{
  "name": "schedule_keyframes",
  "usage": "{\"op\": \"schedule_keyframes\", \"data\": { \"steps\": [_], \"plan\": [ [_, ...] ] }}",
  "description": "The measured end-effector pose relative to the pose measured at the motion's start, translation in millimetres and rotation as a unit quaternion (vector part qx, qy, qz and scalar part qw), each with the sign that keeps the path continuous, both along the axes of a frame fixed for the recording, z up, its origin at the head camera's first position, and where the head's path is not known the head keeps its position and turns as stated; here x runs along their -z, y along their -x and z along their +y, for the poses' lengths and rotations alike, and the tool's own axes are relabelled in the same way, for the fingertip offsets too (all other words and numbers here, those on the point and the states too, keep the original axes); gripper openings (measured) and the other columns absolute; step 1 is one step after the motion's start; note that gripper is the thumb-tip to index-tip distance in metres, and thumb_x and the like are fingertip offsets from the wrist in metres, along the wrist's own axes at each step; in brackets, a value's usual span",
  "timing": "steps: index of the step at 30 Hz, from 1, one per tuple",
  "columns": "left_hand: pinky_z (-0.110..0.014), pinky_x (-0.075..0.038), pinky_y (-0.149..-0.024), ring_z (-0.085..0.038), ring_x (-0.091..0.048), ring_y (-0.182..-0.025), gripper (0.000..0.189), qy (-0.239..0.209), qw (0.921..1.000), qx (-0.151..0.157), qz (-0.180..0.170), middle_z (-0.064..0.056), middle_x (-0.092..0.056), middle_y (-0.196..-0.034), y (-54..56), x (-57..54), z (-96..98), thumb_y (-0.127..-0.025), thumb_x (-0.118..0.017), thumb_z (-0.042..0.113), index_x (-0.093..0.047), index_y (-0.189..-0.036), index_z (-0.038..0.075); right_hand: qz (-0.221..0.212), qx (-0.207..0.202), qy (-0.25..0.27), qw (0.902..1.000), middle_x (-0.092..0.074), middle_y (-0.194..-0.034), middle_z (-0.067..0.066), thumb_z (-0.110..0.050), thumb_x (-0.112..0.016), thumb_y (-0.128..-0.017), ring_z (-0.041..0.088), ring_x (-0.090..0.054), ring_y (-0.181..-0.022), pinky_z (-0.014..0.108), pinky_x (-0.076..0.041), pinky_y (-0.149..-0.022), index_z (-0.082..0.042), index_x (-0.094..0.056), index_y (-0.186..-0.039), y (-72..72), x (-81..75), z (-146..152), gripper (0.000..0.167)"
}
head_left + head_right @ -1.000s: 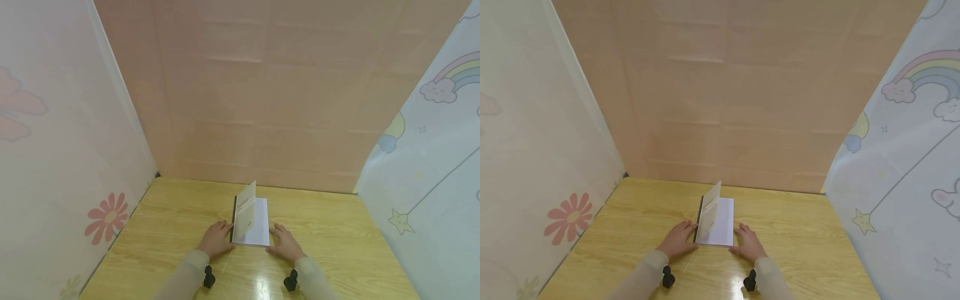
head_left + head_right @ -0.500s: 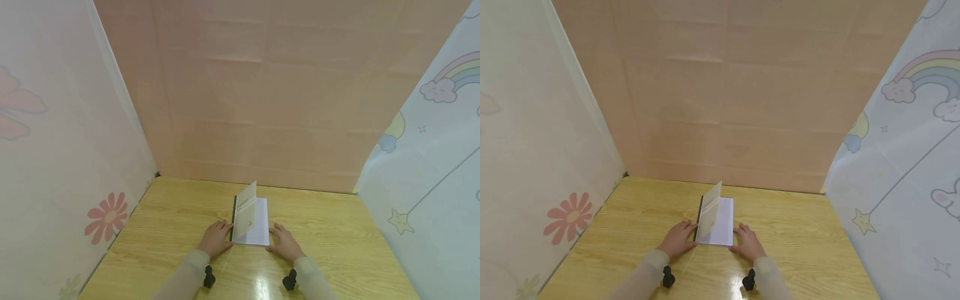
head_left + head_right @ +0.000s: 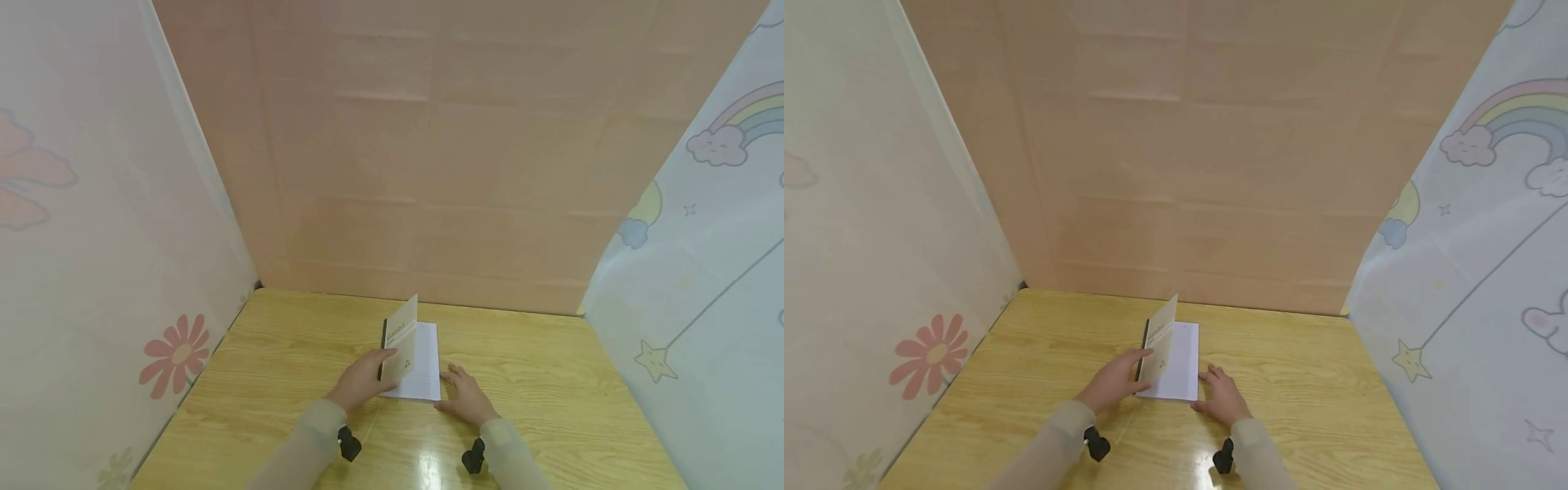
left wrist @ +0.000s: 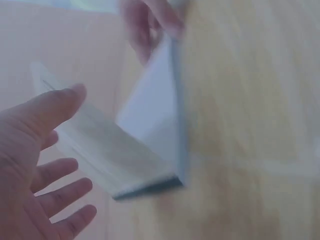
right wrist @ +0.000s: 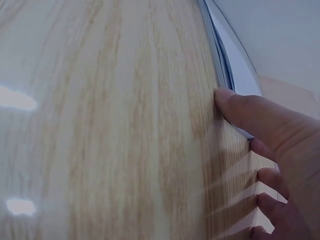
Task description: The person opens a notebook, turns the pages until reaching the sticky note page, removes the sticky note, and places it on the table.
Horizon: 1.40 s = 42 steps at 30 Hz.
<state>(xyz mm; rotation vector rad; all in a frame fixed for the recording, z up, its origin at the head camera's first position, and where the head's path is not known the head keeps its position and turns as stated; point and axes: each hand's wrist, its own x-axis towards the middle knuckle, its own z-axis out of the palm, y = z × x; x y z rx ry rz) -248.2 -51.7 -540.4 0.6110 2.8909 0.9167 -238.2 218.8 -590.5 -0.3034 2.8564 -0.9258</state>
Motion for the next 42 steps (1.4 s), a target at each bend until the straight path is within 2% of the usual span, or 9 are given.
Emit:
{"op": "schedule_keyframes", "data": {
  "steps": [4,10,16,27,35,42],
  "plan": [
    [-0.046,-0.048,-0.101,-0.027,-0.054,-0.128,0.062,-0.054,0.9984,0.008,0.01,-0.003,-0.054,-0.14,-4.7,-20.0,12.9,-0.084,-0.072,0.038,-0.048,-0.14,0.024,0.004,0.0,-0.001,1.0,-0.038,-0.151,0.022,-0.037,-0.082,-0.073,0.049,-0.029,-0.14,0.067,-0.03,-0.107,-0.006,-0.056,-0.132,0.4,-0.6,0,0.072],
    [-0.032,-0.055,-0.088,-0.021,-0.062,-0.111,0.054,-0.083,0.9957,0.031,0.03,0.001,-0.055,-0.134,-11.4,-32.1,25.6,-0.088,-0.069,0.035,-0.052,-0.138,0.025,0.004,-0.006,0.005,1.0,-0.037,-0.151,0.023,-0.037,-0.081,-0.073,0.049,-0.028,-0.14,0.067,-0.03,-0.107,-0.006,-0.056,-0.132,0.5,-0.2,-1,0.071],
    [-0.023,-0.055,-0.086,-0.017,-0.062,-0.109,0.045,-0.085,0.9956,0.035,0.021,0.002,-0.055,-0.129,-11.6,-31.7,30.5,-0.091,-0.065,0.029,-0.056,-0.134,0.021,0.001,-0.007,0.001,1.0,-0.036,-0.152,0.022,-0.037,-0.081,-0.074,0.048,-0.028,-0.141,0.068,-0.03,-0.107,-0.006,-0.055,-0.133,-0.1,-0.4,-1,0.072],
    [-0.02,-0.054,-0.086,-0.016,-0.064,-0.103,0.043,-0.104,0.9938,0.035,0.017,0.0,-0.057,-0.124,-12.6,-30.7,29.0,-0.09,-0.067,0.019,-0.058,-0.131,0.018,0.006,-0.007,-0.005,0.9999,-0.037,-0.151,0.022,-0.037,-0.082,-0.073,0.048,-0.029,-0.14,0.067,-0.029,-0.108,-0.006,-0.055,-0.132,0.5,1.4,0,0.072],
    [-0.027,-0.054,-0.091,-0.018,-0.064,-0.109,0.046,-0.134,0.9908,0.01,-0.012,-0.003,-0.059,-0.13,-13.8,-29.0,16.7,-0.091,-0.065,0.02,-0.054,-0.136,0.02,0.002,-0.008,0.001,1.0,-0.036,-0.151,0.023,-0.036,-0.082,-0.073,0.048,-0.028,-0.141,0.068,-0.028,-0.108,-0.006,-0.055,-0.133,-0.1,-0.9,0,0.072],
    [-0.027,-0.055,-0.088,-0.018,-0.063,-0.105,0.045,-0.193,0.981,-0.019,-0.001,-0.007,-0.063,-0.124,-16.9,-25.4,-2.2,-0.09,-0.066,0.017,-0.056,-0.134,0.018,0.001,-0.014,0.006,0.9999,-0.035,-0.152,0.023,-0.035,-0.081,-0.074,0.048,-0.027,-0.141,0.067,-0.027,-0.109,-0.005,-0.054,-0.134,0.5,0.6,2,0.073]
  ]
}}
